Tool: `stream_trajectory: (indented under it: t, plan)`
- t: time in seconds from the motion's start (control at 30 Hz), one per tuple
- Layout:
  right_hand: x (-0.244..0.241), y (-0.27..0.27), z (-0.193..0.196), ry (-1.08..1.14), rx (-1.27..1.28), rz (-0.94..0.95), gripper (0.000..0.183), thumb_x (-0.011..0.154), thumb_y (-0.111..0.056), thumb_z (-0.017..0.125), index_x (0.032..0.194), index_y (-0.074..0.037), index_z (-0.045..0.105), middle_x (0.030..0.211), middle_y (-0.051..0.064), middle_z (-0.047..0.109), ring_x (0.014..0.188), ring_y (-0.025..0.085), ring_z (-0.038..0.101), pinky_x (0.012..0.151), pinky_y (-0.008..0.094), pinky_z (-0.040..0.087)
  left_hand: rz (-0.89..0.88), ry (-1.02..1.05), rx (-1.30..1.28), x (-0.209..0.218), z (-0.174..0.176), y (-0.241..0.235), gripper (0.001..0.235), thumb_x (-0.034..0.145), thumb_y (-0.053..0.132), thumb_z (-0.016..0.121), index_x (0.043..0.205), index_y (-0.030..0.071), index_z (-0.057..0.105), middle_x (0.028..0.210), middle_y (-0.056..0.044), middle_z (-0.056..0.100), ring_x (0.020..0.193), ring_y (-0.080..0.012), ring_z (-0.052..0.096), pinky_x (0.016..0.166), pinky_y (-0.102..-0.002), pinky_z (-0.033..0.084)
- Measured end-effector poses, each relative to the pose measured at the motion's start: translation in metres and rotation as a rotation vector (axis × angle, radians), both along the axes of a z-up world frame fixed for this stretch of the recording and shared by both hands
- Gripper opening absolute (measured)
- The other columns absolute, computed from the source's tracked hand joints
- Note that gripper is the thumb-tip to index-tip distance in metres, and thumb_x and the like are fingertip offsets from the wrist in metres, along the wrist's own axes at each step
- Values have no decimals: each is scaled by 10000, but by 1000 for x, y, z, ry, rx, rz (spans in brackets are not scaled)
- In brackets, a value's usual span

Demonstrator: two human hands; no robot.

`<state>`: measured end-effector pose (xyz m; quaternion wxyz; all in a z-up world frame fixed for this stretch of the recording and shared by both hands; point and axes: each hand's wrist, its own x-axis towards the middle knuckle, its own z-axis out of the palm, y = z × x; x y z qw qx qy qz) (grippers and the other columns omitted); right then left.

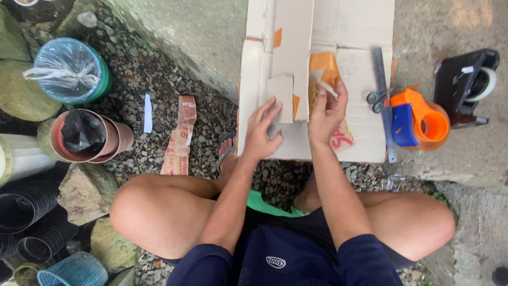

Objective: The person folds and tapes pieces of cardboard together to form a small box-like structure. They use a tape dispenser to apply adhesive tape and scissors to trim excess tape, then fold flaps to close the box.

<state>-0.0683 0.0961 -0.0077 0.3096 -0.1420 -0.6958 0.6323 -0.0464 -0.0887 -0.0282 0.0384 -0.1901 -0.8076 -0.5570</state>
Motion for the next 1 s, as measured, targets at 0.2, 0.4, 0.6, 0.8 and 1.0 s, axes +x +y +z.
stream_trajectory:
  t: [0.2,0.4,0.6,0.8,1.0]
  plan:
    - [15,-13,22,74,-122,111,722,1060,37,626,1664,-8,234,1639,171,312,1395,273,581,1130,347,529,-132,-19,-32,-21,4,-19,798,790,58,834,1501,277,545,1631,-96,431,1461,-325,487,1209,-433,430]
    - [26,-36,42,-49,73,126,927,979,83,777,1648,-36,148,1664,169,268,1450,343,551,1160,389,509,-88,35,-69,-24,16,-21,775,767,49,867,1459,255,588,1567,-100,508,1385,-330,557,1140,-402,487]
    - [28,-38,38,-47,-20,161,876,989,137,708,1648,-46,161,1654,168,270,1467,369,549,1194,401,516,-73,6,-70,-23,13,-20,743,774,77,872,1442,266,608,1545,-98,526,1363,-317,570,1112,-394,510]
    - [33,-35,40,-78,-32,159,839,979,137,696,1628,-40,193,1619,172,298,1457,364,549,1175,394,531,-61,-16,-86,-24,9,-17,730,763,107,871,1421,293,617,1529,-89,542,1343,-303,579,1093,-388,520]
    - [30,-35,41,-96,-63,160,843,964,125,704,1619,-35,198,1618,174,312,1437,351,555,1148,388,536,-61,-15,-70,-23,12,-17,824,718,114,915,1459,259,586,1541,-111,531,1365,-320,557,1121,-398,487]
